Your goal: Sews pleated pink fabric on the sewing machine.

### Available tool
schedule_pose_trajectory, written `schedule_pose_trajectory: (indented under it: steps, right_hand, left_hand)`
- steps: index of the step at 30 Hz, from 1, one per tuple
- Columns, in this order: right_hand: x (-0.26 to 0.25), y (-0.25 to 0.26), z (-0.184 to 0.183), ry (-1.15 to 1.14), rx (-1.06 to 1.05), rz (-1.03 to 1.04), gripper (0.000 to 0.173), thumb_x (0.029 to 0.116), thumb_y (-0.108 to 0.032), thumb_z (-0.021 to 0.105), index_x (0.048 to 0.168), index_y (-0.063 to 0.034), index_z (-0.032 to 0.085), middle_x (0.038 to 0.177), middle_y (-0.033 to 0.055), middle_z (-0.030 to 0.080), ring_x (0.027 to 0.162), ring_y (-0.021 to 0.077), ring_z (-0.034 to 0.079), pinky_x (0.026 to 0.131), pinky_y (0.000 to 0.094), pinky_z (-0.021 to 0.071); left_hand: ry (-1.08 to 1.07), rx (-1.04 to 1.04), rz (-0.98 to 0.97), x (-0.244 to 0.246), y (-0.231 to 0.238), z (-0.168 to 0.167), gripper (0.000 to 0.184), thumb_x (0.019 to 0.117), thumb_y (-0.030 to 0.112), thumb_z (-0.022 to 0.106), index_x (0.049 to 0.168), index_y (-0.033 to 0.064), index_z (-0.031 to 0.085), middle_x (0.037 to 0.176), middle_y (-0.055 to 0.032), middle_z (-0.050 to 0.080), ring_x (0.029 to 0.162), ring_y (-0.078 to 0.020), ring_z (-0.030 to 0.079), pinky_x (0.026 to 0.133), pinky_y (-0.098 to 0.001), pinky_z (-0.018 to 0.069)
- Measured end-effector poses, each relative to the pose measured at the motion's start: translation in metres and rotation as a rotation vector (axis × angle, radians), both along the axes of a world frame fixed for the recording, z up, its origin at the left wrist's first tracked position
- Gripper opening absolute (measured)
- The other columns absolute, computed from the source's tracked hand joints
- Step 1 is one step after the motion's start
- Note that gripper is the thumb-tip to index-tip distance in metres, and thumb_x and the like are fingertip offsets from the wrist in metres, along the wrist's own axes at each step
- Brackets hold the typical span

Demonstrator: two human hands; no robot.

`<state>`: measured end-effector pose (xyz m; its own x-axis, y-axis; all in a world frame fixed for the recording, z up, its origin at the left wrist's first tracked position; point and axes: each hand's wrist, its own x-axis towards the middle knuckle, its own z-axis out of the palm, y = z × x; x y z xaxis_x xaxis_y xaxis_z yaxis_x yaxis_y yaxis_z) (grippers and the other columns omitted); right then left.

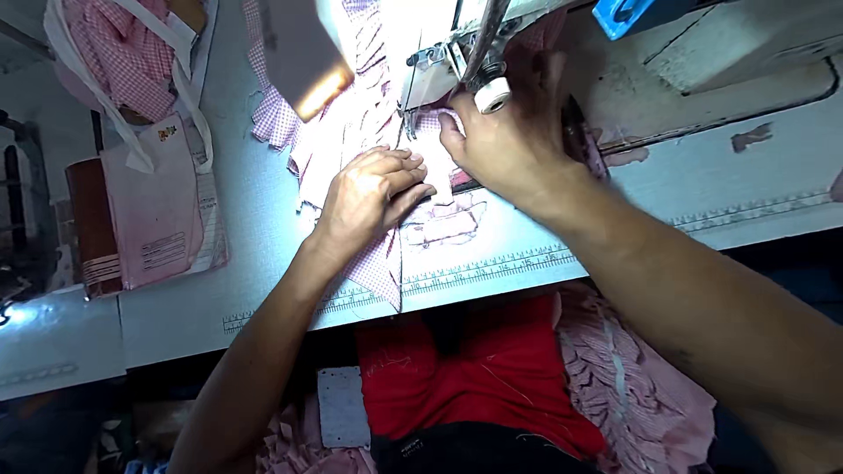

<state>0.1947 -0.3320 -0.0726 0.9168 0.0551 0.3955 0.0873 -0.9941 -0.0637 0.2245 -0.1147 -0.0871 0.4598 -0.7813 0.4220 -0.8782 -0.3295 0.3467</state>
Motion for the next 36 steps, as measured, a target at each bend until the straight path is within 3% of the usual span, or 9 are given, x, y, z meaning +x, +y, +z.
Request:
schedule_pose_trajectory:
  steps: [3, 4, 6, 9, 15, 19, 27, 31, 36]
  right_hand:
    - [-0.004, 0.008, 0.004, -0.05, 0.05, -0.037, 0.033, 0.1042, -0.028, 0.051, 0.107, -0.0028, 0.071, 0.126, 0.0233, 0.066, 0.127, 0.0458, 0.055, 0.104, 0.0667, 0.0355]
    - [-0.011, 0.014, 0.007, -0.06, 0.071, -0.014, 0.03, 0.105, -0.025, 0.05, 0.108, -0.003, 0.07, 0.123, 0.0239, 0.067, 0.124, 0.0463, 0.057, 0.102, 0.0658, 0.0389]
    - [-0.026, 0.022, 0.005, -0.027, 0.13, 0.091, 0.026, 0.1058, -0.022, 0.049, 0.112, -0.0078, 0.071, 0.112, 0.0174, 0.07, 0.111, 0.0386, 0.064, 0.092, 0.054, 0.0491]
    - [-0.035, 0.019, -0.006, 0.069, 0.258, 0.187, 0.025, 0.1046, -0.02, 0.052, 0.112, -0.0092, 0.074, 0.108, 0.0113, 0.071, 0.106, 0.0311, 0.064, 0.092, 0.0421, 0.0505]
    - [-0.026, 0.008, -0.006, 0.093, 0.305, 0.186, 0.025, 0.1026, -0.02, 0.053, 0.111, -0.0107, 0.074, 0.111, 0.0115, 0.071, 0.108, 0.0305, 0.064, 0.096, 0.0432, 0.049]
    - [-0.019, -0.008, -0.009, 0.099, 0.295, 0.197, 0.026, 0.1029, -0.019, 0.051, 0.113, -0.0112, 0.074, 0.114, 0.0116, 0.071, 0.114, 0.0298, 0.064, 0.102, 0.0447, 0.0477]
    - [-0.017, -0.007, -0.008, 0.123, 0.268, 0.187, 0.028, 0.1039, -0.019, 0.049, 0.115, -0.0111, 0.073, 0.112, 0.0126, 0.069, 0.114, 0.0319, 0.063, 0.1, 0.0469, 0.0479]
    - [-0.009, -0.007, -0.008, 0.126, 0.214, 0.148, 0.031, 0.1039, -0.021, 0.048, 0.12, -0.0139, 0.073, 0.119, 0.0138, 0.069, 0.118, 0.0352, 0.062, 0.098, 0.0522, 0.0478]
    - [-0.019, -0.006, -0.003, 0.167, 0.192, 0.129, 0.036, 0.1061, -0.025, 0.044, 0.131, -0.0176, 0.069, 0.134, 0.0128, 0.064, 0.127, 0.0363, 0.056, 0.1, 0.0557, 0.0452]
  left_hand:
    - [0.019, -0.005, -0.003, 0.004, -0.001, 0.0, 0.027, 0.1029, 0.029, 0.063, 0.111, 0.0097, 0.08, 0.118, -0.0079, 0.076, 0.123, -0.0232, 0.066, 0.111, -0.0373, 0.0483]
    - [0.018, -0.004, -0.002, 0.006, -0.001, 0.001, 0.027, 0.1025, 0.03, 0.064, 0.111, 0.0101, 0.08, 0.117, -0.0084, 0.075, 0.121, -0.0231, 0.066, 0.108, -0.0363, 0.0496]
    - [0.012, -0.006, -0.007, 0.01, 0.0, 0.002, 0.027, 0.1017, 0.032, 0.064, 0.11, 0.0113, 0.08, 0.111, -0.0098, 0.072, 0.115, -0.0247, 0.064, 0.101, -0.0358, 0.0502]
    - [-0.009, 0.026, 0.001, 0.017, -0.001, 0.003, 0.028, 0.1019, 0.034, 0.063, 0.108, 0.0116, 0.079, 0.103, -0.0095, 0.072, 0.105, -0.0251, 0.064, 0.093, -0.0356, 0.0509]
    - [-0.313, 0.117, 0.088, 0.009, -0.015, 0.007, 0.022, 0.1049, 0.013, 0.052, 0.101, -0.0004, 0.069, 0.093, -0.0171, 0.068, 0.095, -0.0351, 0.066, 0.083, -0.0428, 0.0539]
    - [-0.244, 0.068, 0.151, -0.012, -0.012, 0.002, 0.022, 0.1049, 0.014, 0.055, 0.097, -0.0001, 0.069, 0.089, -0.0151, 0.067, 0.091, -0.0318, 0.066, 0.079, -0.0397, 0.0544]
    - [-0.081, 0.025, 0.139, -0.016, -0.01, -0.001, 0.021, 0.1025, 0.022, 0.062, 0.102, 0.0091, 0.078, 0.092, -0.0091, 0.067, 0.094, -0.0248, 0.064, 0.081, -0.0348, 0.0531]
    - [-0.023, 0.028, 0.122, -0.003, -0.006, -0.001, 0.028, 0.104, 0.031, 0.06, 0.106, 0.0115, 0.081, 0.103, -0.0103, 0.07, 0.106, -0.0256, 0.063, 0.093, -0.0353, 0.051]
    - [-0.037, 0.036, 0.072, 0.019, -0.001, -0.001, 0.031, 0.1054, 0.031, 0.056, 0.111, 0.0117, 0.08, 0.106, -0.0112, 0.069, 0.111, -0.0268, 0.061, 0.097, -0.0371, 0.0495]
